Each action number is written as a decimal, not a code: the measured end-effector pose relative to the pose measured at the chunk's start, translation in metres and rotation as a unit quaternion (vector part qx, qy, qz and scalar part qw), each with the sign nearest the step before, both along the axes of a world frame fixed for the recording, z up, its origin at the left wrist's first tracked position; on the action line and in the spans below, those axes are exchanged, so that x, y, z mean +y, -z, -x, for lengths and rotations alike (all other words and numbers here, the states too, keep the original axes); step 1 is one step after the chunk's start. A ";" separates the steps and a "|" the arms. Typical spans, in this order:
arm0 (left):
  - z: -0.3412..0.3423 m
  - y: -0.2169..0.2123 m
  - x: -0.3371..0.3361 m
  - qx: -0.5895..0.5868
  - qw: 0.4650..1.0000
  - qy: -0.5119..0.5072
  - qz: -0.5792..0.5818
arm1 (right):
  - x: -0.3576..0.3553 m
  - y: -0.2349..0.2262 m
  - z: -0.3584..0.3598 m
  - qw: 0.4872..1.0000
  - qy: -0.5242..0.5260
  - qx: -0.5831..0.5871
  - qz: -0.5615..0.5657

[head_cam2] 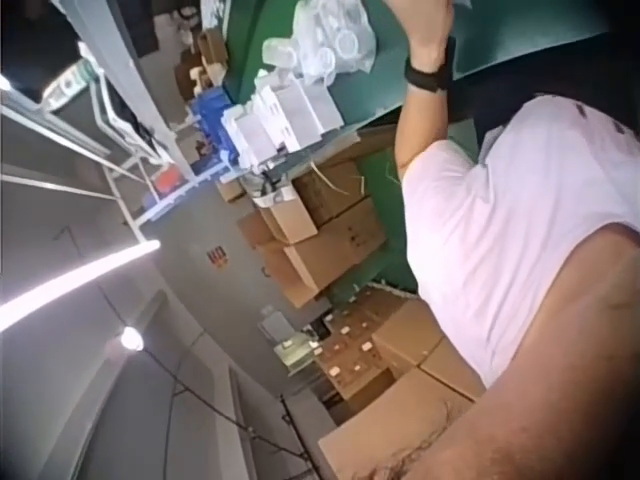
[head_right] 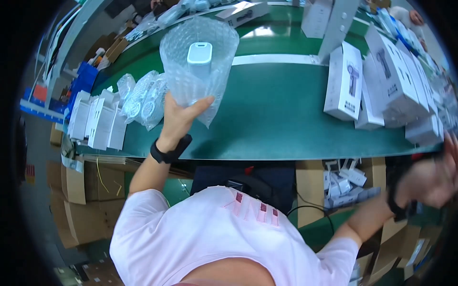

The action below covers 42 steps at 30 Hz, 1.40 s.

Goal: Packaging infrared thermometers into individual boxes with bubble wrap and manuals on an assembly line.

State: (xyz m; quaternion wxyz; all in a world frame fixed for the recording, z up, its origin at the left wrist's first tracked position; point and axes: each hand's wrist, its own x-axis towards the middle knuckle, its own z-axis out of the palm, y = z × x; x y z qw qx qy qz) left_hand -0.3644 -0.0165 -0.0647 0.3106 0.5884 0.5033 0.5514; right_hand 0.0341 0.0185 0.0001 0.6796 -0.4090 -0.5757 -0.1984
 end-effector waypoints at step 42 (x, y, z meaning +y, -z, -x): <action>0.163 -0.099 -0.140 0.258 0.938 0.136 0.186 | -0.017 0.018 0.107 0.833 0.227 -0.189 0.468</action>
